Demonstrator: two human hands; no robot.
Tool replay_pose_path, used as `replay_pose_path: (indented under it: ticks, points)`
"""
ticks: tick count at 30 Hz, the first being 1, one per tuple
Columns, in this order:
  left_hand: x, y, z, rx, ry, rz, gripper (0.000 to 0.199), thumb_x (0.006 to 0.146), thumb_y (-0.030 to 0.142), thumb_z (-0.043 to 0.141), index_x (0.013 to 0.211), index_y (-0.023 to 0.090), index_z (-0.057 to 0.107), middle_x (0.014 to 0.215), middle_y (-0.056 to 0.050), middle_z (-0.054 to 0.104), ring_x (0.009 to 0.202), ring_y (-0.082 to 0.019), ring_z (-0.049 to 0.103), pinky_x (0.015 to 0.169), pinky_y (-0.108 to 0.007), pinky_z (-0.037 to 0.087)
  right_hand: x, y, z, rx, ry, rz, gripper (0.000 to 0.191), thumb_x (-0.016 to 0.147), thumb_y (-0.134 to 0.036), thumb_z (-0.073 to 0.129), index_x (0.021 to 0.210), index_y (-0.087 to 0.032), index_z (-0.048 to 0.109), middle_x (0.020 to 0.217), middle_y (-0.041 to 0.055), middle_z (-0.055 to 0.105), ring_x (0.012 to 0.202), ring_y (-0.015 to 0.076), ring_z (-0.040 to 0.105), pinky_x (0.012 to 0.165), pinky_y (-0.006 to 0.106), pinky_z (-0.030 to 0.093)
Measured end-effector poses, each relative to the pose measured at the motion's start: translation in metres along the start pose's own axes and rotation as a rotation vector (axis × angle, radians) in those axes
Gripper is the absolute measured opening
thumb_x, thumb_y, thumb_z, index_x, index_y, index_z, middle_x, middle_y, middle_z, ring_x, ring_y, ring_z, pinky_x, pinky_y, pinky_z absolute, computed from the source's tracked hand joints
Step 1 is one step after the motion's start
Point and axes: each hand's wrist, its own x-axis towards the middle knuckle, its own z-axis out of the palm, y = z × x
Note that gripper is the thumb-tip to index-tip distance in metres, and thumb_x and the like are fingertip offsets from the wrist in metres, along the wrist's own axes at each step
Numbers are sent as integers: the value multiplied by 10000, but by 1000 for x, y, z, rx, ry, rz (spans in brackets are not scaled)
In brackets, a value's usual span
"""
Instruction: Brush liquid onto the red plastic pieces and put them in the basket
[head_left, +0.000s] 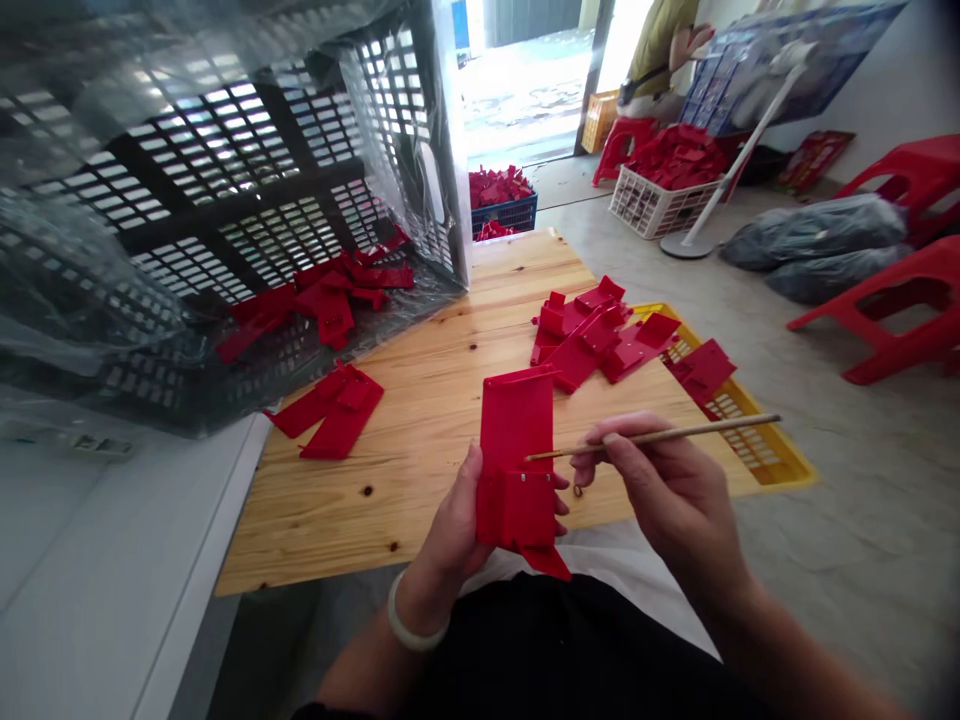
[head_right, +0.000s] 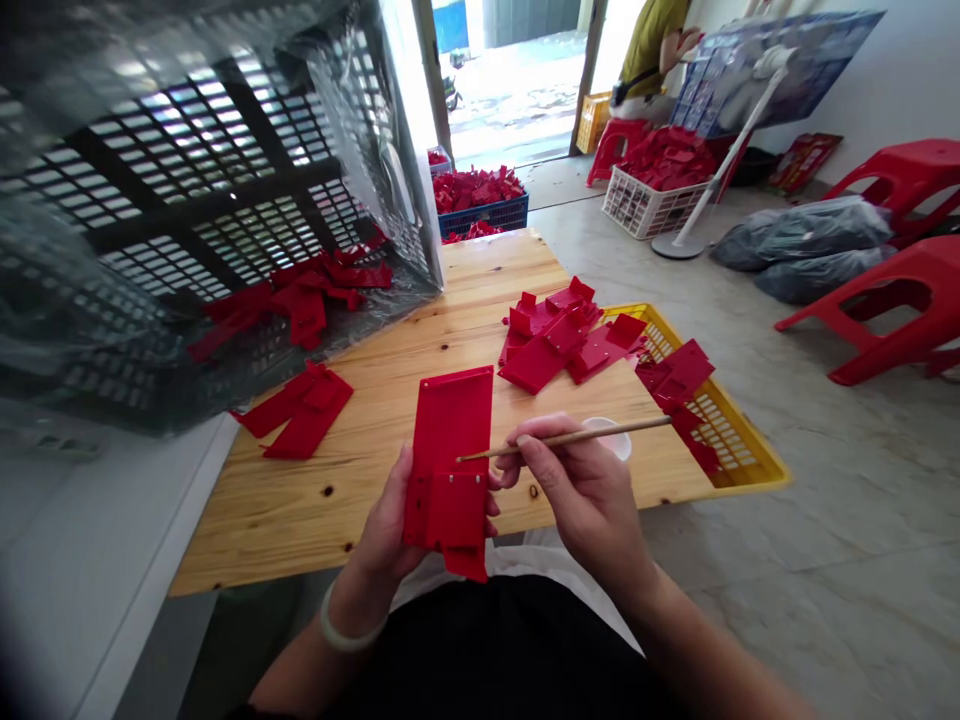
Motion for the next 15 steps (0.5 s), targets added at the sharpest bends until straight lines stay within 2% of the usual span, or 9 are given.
replay_pose_path:
  ticks: [9, 15]
  points:
    - [-1, 1, 0, 11, 21, -11, 811, 959, 819, 584, 1171, 76, 829, 1155, -207, 815, 905, -294, 788, 829, -436, 682, -1, -1, -5, -14, -13, 13, 94, 1077, -286, 682, 1069, -234, 760, 862, 22, 775, 732, 173, 770, 658, 295, 681]
    - [3, 3, 3, 8, -18, -19, 792, 949, 815, 602, 1170, 90, 829, 1209, -216, 806, 920, -309, 796, 791, -412, 676, 1, 0, -6, -26, -14, 16, 104, 1082, -299, 677, 1069, -227, 752, 846, 15, 778, 734, 175, 777, 653, 289, 678]
